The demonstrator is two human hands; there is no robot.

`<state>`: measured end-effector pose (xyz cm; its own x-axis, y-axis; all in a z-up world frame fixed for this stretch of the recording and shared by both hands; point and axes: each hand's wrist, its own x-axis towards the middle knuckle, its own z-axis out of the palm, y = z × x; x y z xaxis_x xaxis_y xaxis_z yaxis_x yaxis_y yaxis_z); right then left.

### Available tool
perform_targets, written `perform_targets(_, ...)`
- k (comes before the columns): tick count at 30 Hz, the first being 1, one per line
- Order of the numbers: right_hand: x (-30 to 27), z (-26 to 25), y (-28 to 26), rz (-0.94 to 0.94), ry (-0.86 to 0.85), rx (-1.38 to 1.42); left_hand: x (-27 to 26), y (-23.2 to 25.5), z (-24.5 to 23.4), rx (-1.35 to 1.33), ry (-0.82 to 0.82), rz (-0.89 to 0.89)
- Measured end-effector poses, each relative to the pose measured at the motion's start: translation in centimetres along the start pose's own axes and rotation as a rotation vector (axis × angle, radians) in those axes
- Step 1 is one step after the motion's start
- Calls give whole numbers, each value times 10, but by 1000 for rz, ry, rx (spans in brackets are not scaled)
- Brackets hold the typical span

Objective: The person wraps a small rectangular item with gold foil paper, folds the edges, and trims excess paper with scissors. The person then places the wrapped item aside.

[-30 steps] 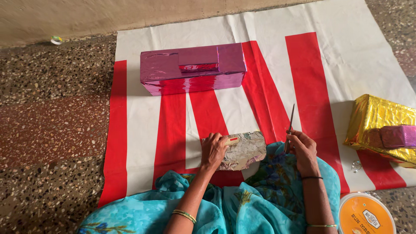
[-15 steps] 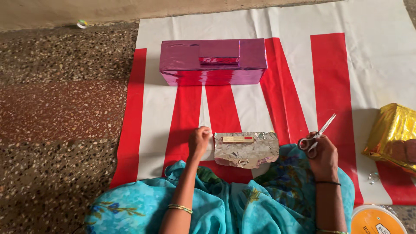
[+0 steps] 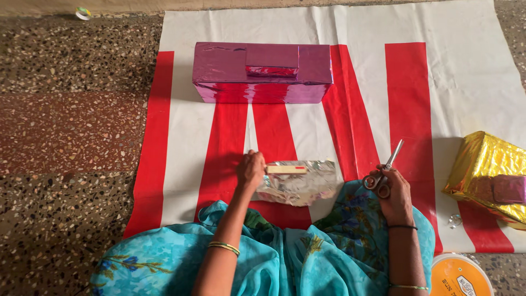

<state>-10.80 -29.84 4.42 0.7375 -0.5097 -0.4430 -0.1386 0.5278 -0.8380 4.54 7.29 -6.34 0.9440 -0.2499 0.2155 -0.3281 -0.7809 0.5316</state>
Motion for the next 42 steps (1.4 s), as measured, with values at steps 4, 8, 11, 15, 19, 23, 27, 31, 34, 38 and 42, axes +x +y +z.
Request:
perform_targets(4,3,-2,1,23,7,-18,7,2,-41,15,58,-38)
perform_targets(8,11,-3,6,32,-12,-26,8,33,-76,-37,-16,-12)
perform_targets(11,15,-2,9,23,-27,-61,10,57,-78,109,-255,7)
perform_targets(15,16,-7,12,35,-21,-77,4,57,-63,104,-203,53)
perform_targets(19,17,-8,12,30,-52,-59,1,28,-40,-47,-175,21)
perform_targets(23,17,-4,11,31,-79,-54,-1,5,-25,-52,-259,-9)
perform_targets(27,15,-3,10,45,-49,-74,-7,9,-24,-130,-197,-81)
perform_targets(31,13,-1,8,52,-39,-83,-4,30,-44,-6,-193,-100)
perform_targets(34,14,0,9,47,-54,-79,-1,48,-59,92,-138,16)
perform_targets(38,18,-3,12,57,-60,-89,11,73,-54,173,-272,181)
perform_targets(42,20,-5,17,11,-67,-203,29,90,-27,358,-390,276)
